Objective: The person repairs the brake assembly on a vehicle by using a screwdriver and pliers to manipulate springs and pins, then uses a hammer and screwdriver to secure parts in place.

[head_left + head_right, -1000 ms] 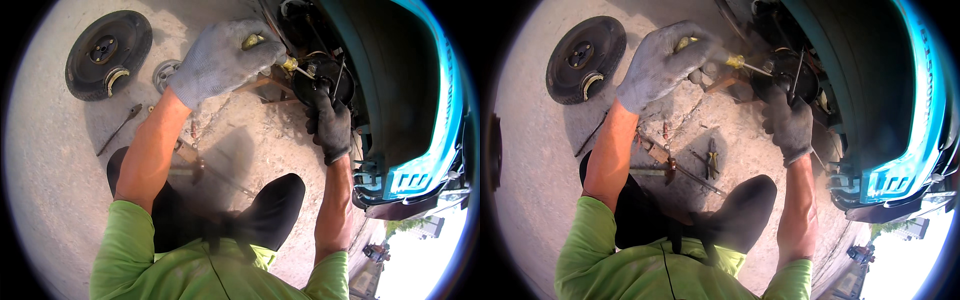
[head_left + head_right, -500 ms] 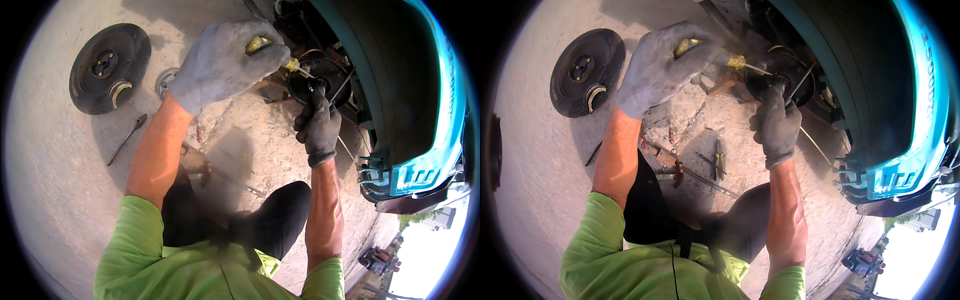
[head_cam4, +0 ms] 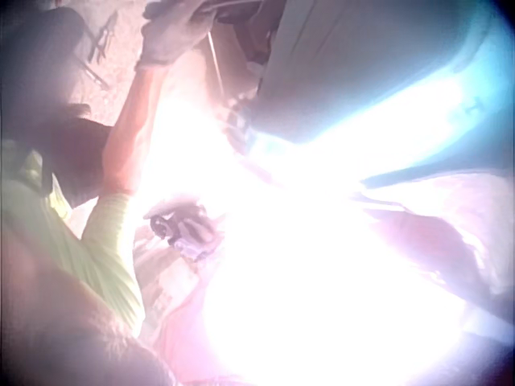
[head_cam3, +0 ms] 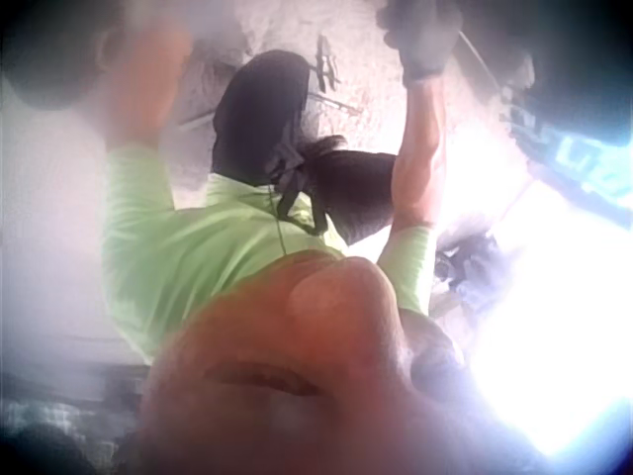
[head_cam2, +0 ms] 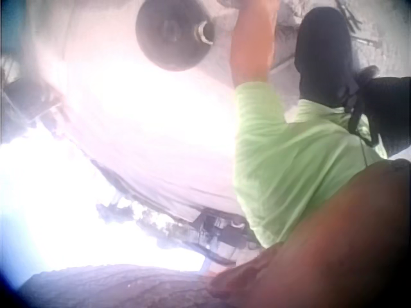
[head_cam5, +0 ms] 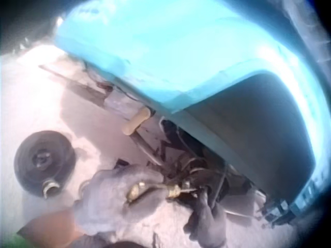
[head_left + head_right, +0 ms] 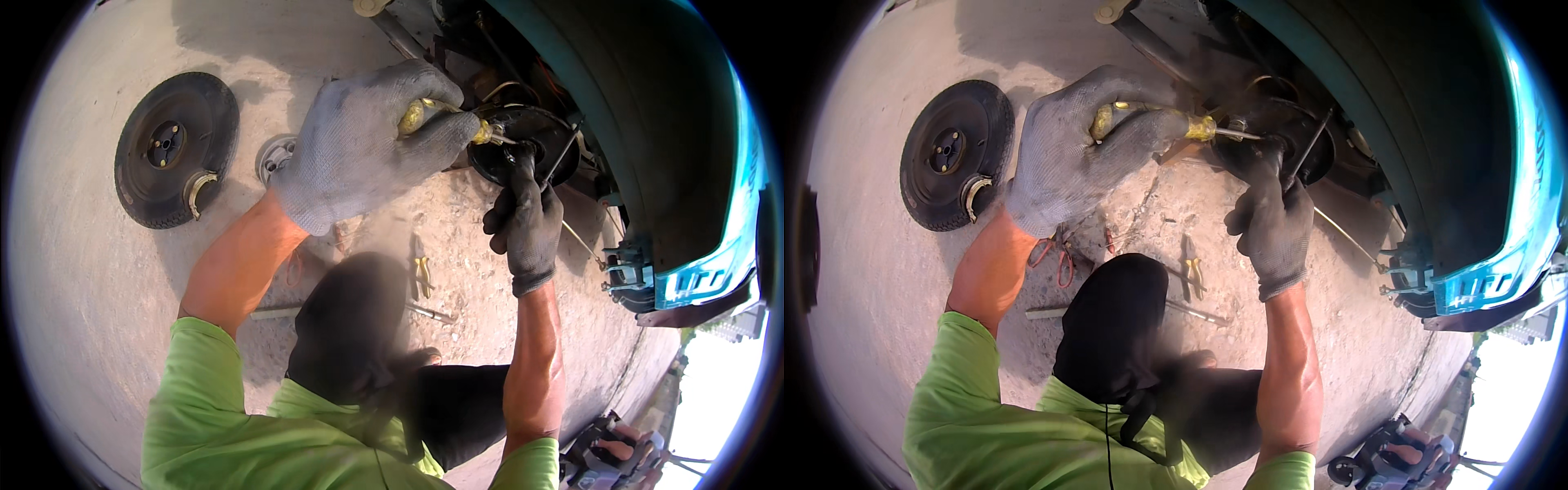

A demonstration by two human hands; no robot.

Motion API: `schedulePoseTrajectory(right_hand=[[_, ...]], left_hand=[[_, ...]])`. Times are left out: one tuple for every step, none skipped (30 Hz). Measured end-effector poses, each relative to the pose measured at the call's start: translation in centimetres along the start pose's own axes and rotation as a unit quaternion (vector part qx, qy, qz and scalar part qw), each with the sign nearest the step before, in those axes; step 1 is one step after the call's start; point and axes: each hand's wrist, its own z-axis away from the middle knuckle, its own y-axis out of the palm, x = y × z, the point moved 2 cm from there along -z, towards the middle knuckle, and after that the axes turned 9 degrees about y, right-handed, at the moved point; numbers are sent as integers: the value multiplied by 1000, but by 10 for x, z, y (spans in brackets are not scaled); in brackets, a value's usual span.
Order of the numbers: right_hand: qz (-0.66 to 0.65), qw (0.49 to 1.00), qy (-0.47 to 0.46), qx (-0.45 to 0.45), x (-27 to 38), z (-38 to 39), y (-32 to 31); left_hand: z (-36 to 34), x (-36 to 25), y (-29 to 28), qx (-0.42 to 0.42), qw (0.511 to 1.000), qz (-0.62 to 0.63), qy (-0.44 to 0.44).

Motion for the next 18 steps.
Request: schedulePoseTrajectory(right_hand=[[10, 1000, -8, 3, -1, -1, -2], [19, 1000, -15, 6, -2, -2, -3], [19, 1000, -15, 7, -2, -3, -3], [18, 1000, -15, 8, -3, -3, -4], [18, 1000, -14, 9, -4, -2, -6], [38, 999, -23, 12, -1, -1, -6], [45, 998, -27, 20, 0, -1, -6], [52, 998, -31, 28, 0, -2, -6], [60, 997, -37, 36, 1, -2, -8], [66, 994, -66, 54, -3, -5, -11], [64, 994, -70, 62, -5, -7, -13], [63, 993, -73, 70, -7, -8, -13], [60, 992, -77, 78, -8, -8, -13], [55, 993, -79, 74, -8, -8, -12], [49, 993, -81, 72, -7, -9, -10], [44, 993, -83, 69, -6, -9, -9], [49, 993, -81, 69, -7, -9, -9], [52, 993, -80, 69, -7, -10, -11]], left_hand=[[-1, 4, 0, 12, 999, 16, -35], [-4, 7, -2, 24, 997, 33, -69], [-5, 10, -2, 34, 993, 46, -104], [-9, 25, 2, -6, 995, 78, -64], [-13, 30, 4, 10, 996, 84, -19], [-19, 34, 2, 29, 995, 87, 27], [-22, 38, 2, 47, 992, 90, 74], [-23, 46, 2, 44, 989, 14, 141], [-24, 54, 0, 39, 975, -62, 208], [-26, 59, 0, 34, 952, -138, 272], [-31, 62, 2, 17, 941, -98, 322], [-38, 63, 6, -1, 927, -58, 371], [-43, 64, 7, -8, 916, -38, 400], [-48, 64, 7, -14, 903, -19, 429], [-52, 65, 6, -10, 898, -21, 440], [-57, 69, 9, -17, 888, -43, 458], [-62, 74, 12, -25, 877, -64, 475], [-72, 70, 15, -42, 859, -104, 499]])
